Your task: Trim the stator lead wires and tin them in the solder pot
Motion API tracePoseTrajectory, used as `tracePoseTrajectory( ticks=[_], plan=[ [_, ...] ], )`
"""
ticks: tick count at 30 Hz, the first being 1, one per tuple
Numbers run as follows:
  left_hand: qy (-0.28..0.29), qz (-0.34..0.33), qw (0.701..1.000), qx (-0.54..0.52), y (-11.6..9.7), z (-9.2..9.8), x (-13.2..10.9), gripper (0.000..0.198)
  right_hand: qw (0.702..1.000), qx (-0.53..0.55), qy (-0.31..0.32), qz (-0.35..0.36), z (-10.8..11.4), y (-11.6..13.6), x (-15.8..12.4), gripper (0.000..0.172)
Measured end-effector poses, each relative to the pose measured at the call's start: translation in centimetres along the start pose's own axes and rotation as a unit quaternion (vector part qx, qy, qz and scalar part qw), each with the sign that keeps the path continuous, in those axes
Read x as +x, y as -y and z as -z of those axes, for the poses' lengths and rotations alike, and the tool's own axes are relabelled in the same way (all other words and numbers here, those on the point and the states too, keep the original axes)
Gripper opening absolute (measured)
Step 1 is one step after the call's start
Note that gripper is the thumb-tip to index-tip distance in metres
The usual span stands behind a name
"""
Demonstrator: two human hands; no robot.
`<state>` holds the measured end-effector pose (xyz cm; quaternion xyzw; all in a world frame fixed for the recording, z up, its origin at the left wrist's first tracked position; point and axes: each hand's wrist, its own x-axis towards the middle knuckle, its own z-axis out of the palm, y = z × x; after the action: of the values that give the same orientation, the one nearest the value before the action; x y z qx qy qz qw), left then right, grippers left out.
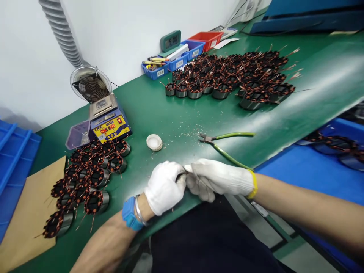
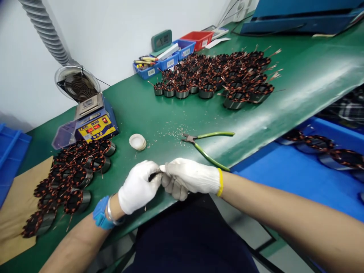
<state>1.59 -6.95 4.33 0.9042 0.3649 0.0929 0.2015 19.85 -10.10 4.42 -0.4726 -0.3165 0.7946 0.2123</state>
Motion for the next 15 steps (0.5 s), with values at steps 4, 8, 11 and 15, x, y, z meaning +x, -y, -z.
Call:
tracePoseTrajectory(
  ticks=[4,8,11,15],
  plan=[
    [0.012,-0.002,1.000,0.004,-0.1,0.2,0.1,0.013,0.998,-0.044,0.002,0.033,0.3,0.2,-0.5,0.048],
    [0.030,-0.001,1.000,0.007,-0.1,0.4,0.3,0.010,0.957,-0.260,-0.064,0.114,1.4,-0.2,-0.8,0.034],
    [0.046,-0.009,0.999,-0.002,-0.2,0.5,0.5,0.011,0.752,-0.587,-0.122,0.273,2.3,-0.6,-1.1,0.030],
    [0.039,-0.018,0.999,0.003,-0.3,0.5,0.4,0.015,0.616,-0.700,-0.125,0.339,3.3,-0.8,-1.4,0.030]
  ],
)
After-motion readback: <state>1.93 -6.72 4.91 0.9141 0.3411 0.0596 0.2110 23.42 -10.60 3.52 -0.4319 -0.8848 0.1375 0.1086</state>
